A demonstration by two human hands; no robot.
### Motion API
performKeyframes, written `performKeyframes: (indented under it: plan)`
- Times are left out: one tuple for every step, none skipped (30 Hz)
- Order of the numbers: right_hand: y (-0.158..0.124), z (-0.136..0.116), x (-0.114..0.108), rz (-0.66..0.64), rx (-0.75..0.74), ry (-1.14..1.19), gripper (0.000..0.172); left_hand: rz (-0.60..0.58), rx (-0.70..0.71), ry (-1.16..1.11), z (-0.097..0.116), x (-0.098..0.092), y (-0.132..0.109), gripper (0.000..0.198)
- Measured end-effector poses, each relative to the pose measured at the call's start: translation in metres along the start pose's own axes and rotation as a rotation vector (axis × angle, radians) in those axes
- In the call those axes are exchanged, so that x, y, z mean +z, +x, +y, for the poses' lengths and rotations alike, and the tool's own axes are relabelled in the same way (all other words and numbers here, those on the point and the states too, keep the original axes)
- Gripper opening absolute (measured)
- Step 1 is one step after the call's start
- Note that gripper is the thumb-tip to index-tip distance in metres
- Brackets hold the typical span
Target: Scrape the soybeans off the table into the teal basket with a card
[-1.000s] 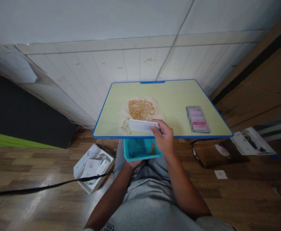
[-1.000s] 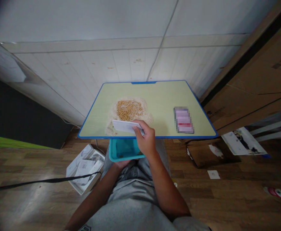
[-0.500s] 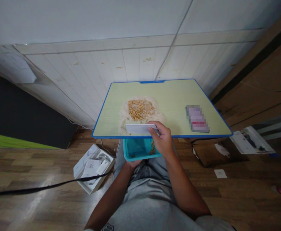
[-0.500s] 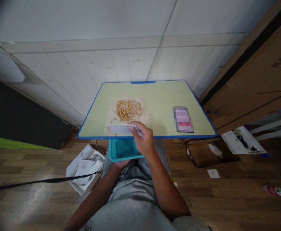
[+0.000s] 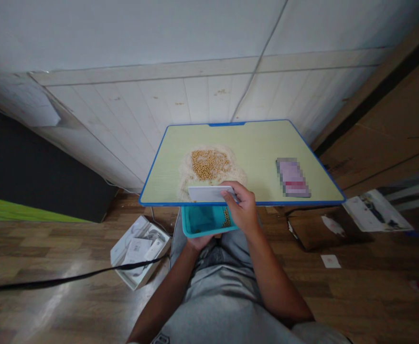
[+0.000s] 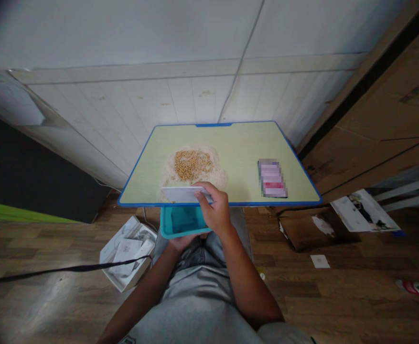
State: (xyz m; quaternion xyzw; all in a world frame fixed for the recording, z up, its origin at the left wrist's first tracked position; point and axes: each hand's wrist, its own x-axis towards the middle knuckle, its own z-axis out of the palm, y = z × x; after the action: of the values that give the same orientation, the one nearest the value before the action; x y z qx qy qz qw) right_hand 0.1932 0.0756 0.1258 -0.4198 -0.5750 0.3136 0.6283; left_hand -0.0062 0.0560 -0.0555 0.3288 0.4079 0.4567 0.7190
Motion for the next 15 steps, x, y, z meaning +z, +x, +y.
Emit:
performKeyframes:
  plan:
    - [0.000, 0.000, 0.000, -0.001, 0.004, -0.001, 0.053, -0.036, -0.019, -0.084, 0.004, 0.003, -0.002, 0.105]
    - [0.000, 0.000, 0.000, -0.001, 0.007, -0.003, 0.055, -0.065, -0.034, -0.156, 0.007, 0.006, -0.004, 0.108]
    - [0.000, -0.001, 0.000, -0.001, 0.010, -0.005, 0.057, -0.085, -0.044, -0.204, 0.010, 0.009, -0.006, 0.111]
    - [-0.001, -0.001, 0.000, 0.000, 0.011, -0.005, 0.059, -0.100, -0.051, -0.235, 0.014, 0.012, -0.007, 0.112]
    - [-0.001, -0.001, 0.000, 0.002, 0.011, -0.003, 0.060, -0.108, -0.054, -0.243, 0.016, 0.014, -0.009, 0.112]
    - [-0.001, -0.002, -0.001, 0.005, 0.010, -0.001, 0.060, -0.113, -0.056, -0.242, 0.019, 0.016, -0.010, 0.112]
    - [-0.001, -0.003, -0.002, 0.012, 0.010, -0.001, 0.060, -0.118, -0.061, -0.237, 0.021, 0.019, -0.011, 0.111]
    - [-0.001, -0.003, -0.003, 0.021, 0.009, -0.003, 0.059, -0.122, -0.065, -0.232, 0.023, 0.020, -0.012, 0.110]
    - [-0.001, -0.003, -0.005, 0.035, 0.009, -0.008, 0.058, -0.123, -0.072, -0.228, 0.025, 0.022, -0.012, 0.110]
    - [-0.001, -0.004, -0.006, 0.051, 0.007, -0.016, 0.056, -0.122, -0.080, -0.227, 0.026, 0.023, -0.013, 0.110]
    - [0.000, -0.004, -0.008, 0.071, 0.004, -0.023, 0.053, -0.119, -0.089, -0.227, 0.028, 0.024, -0.013, 0.112]
    - [0.000, -0.004, -0.010, 0.092, 0.000, -0.030, 0.050, -0.110, -0.097, -0.226, 0.028, 0.025, -0.013, 0.114]
    - [0.000, -0.004, -0.012, 0.112, -0.003, -0.037, 0.047, -0.095, -0.102, -0.222, 0.028, 0.025, -0.013, 0.116]
    - [0.000, -0.003, -0.014, 0.132, -0.004, -0.045, 0.043, -0.076, -0.104, -0.215, 0.028, 0.025, -0.012, 0.117]
    - [0.001, -0.003, -0.016, 0.149, -0.003, -0.053, 0.041, -0.055, -0.102, -0.206, 0.026, 0.025, -0.011, 0.118]
